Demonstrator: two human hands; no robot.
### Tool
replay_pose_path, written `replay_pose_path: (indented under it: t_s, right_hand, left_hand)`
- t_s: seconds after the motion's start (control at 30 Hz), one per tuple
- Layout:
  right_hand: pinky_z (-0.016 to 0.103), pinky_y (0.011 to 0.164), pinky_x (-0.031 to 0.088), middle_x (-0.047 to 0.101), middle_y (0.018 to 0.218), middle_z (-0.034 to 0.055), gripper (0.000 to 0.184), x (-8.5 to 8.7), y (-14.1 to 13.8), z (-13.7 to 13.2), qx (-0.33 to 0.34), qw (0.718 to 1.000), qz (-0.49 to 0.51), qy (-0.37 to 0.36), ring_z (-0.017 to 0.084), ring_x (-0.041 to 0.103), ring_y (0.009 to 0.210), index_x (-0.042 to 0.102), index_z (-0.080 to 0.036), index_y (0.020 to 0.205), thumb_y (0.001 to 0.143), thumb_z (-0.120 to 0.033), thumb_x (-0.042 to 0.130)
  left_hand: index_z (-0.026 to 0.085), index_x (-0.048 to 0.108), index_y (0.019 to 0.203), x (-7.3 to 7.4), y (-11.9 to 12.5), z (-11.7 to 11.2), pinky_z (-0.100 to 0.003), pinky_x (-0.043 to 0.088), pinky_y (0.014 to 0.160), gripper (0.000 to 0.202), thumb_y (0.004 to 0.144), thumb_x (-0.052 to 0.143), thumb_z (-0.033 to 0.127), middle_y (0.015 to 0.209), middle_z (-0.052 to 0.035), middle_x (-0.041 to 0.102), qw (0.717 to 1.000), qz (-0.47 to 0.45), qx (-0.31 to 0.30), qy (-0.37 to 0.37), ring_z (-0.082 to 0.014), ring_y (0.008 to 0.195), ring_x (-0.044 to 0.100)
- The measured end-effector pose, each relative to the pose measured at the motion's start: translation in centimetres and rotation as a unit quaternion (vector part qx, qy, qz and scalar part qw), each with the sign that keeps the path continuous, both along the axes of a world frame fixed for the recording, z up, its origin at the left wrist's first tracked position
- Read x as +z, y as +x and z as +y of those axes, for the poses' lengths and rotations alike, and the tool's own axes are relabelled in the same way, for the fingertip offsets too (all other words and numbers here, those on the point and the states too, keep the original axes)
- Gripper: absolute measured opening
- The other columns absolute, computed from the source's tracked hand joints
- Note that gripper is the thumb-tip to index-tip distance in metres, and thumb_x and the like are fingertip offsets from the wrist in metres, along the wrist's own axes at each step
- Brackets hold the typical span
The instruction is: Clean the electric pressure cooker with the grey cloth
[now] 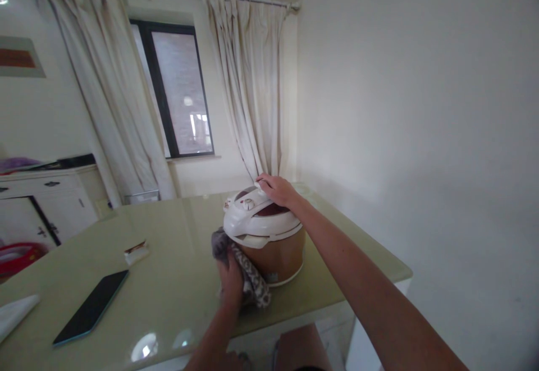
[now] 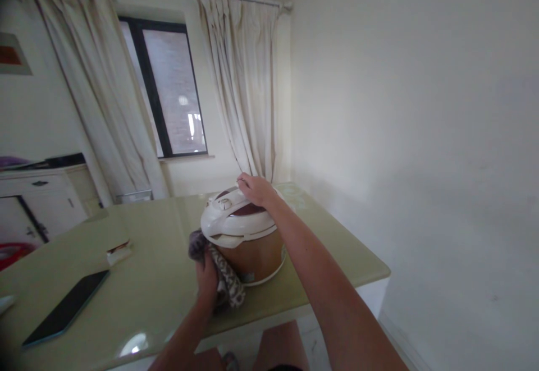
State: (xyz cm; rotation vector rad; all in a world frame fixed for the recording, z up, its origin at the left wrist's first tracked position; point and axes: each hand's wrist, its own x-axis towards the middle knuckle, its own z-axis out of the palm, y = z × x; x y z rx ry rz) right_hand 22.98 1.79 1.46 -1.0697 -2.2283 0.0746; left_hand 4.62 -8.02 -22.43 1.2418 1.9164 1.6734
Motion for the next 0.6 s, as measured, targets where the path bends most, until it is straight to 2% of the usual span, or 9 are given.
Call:
replay_pose_path:
  t_s: [0.07,0.17,0.23,0.37,0.47,0.53,0.6]
  right_hand:
    - [0.034,0.094,0.048,0.08,0.12,0.0045,0.038,0.0,0.0,-0.1,-0.001,1.0,0.0,-0.001,0.027,0.072,0.111,0.07,-0.03,0.129,0.11,-0.042,0.04]
    - [0.034,0.096,0.048,0.08,0.12,0.0045,0.039,0.0,0.0,-0.1,0.004,1.0,0.0,-0.006,0.026,0.072,0.112,0.07,-0.03,0.131,0.11,-0.042,0.04]
    - [0.035,0.098,0.047,0.079,0.121,0.0049,0.039,0.0,0.1,-0.2,0.009,1.0,0.002,-0.006,0.026,0.071,0.113,0.07,-0.029,0.131,0.111,-0.041,0.039]
    - [0.035,0.1,0.048,0.079,0.125,0.0055,0.04,0.0,0.2,-0.2,0.019,1.0,0.003,-0.006,0.026,0.071,0.116,0.07,-0.027,0.131,0.111,-0.041,0.038]
    - [0.036,0.1,0.048,0.079,0.125,0.0055,0.04,0.0,0.2,-0.1,0.02,1.0,0.0,-0.008,0.026,0.071,0.116,0.07,-0.028,0.131,0.11,-0.04,0.039]
    - [0.036,0.1,0.048,0.078,0.126,0.0056,0.039,0.0,0.2,0.0,0.023,1.0,-0.002,-0.006,0.026,0.071,0.117,0.07,-0.028,0.132,0.11,-0.04,0.039]
    - [0.036,0.1,0.049,0.078,0.126,0.006,0.039,-0.1,0.2,0.1,0.022,1.0,-0.005,-0.004,0.026,0.071,0.116,0.069,-0.027,0.133,0.11,-0.04,0.04]
  left_hand:
    - [0.012,0.04,0.159,-1.3,3.3,-1.6,-0.053,0.037,0.127,0.067,0.106,0.039,0.052,0.158,-0.0257,0.051,0.99,-0.015,0.101,0.098,-0.0342,0.154,0.046]
    - [0.014,0.027,0.166,-2.4,7.4,-3.3,-0.059,0.038,0.125,0.079,0.099,0.059,0.041,0.159,-0.0265,0.046,0.964,0.114,0.109,0.213,-0.0373,0.153,0.043]
    - [0.015,0.021,0.169,-2.5,9.0,-3.8,-0.062,0.039,0.123,0.085,0.096,0.062,0.029,0.16,-0.027,0.044,0.936,0.207,0.095,0.267,-0.0393,0.153,0.041]
    - [0.009,0.022,0.169,-2.2,9.3,-3.7,-0.062,0.041,0.12,0.085,0.092,0.058,0.016,0.156,-0.0284,0.046,0.88,0.332,0.071,0.333,-0.0401,0.153,0.041]
    - [0.007,0.031,0.165,-1.5,8.7,-3.6,-0.058,0.041,0.121,0.077,0.092,0.055,0.011,0.147,-0.0263,0.056,0.842,0.392,0.065,0.365,-0.0371,0.151,0.045]
    - [0.011,0.044,0.16,-0.6,8.4,-3.6,-0.053,0.037,0.125,0.067,0.094,0.051,0.007,0.141,-0.0211,0.065,0.812,0.443,0.044,0.378,-0.0315,0.147,0.051]
    - [0.018,0.057,0.153,0.6,8.4,-3.6,-0.045,0.034,0.128,0.057,0.097,0.049,0.007,0.14,-0.0142,0.071,0.77,0.509,-0.014,0.384,-0.0245,0.141,0.058]
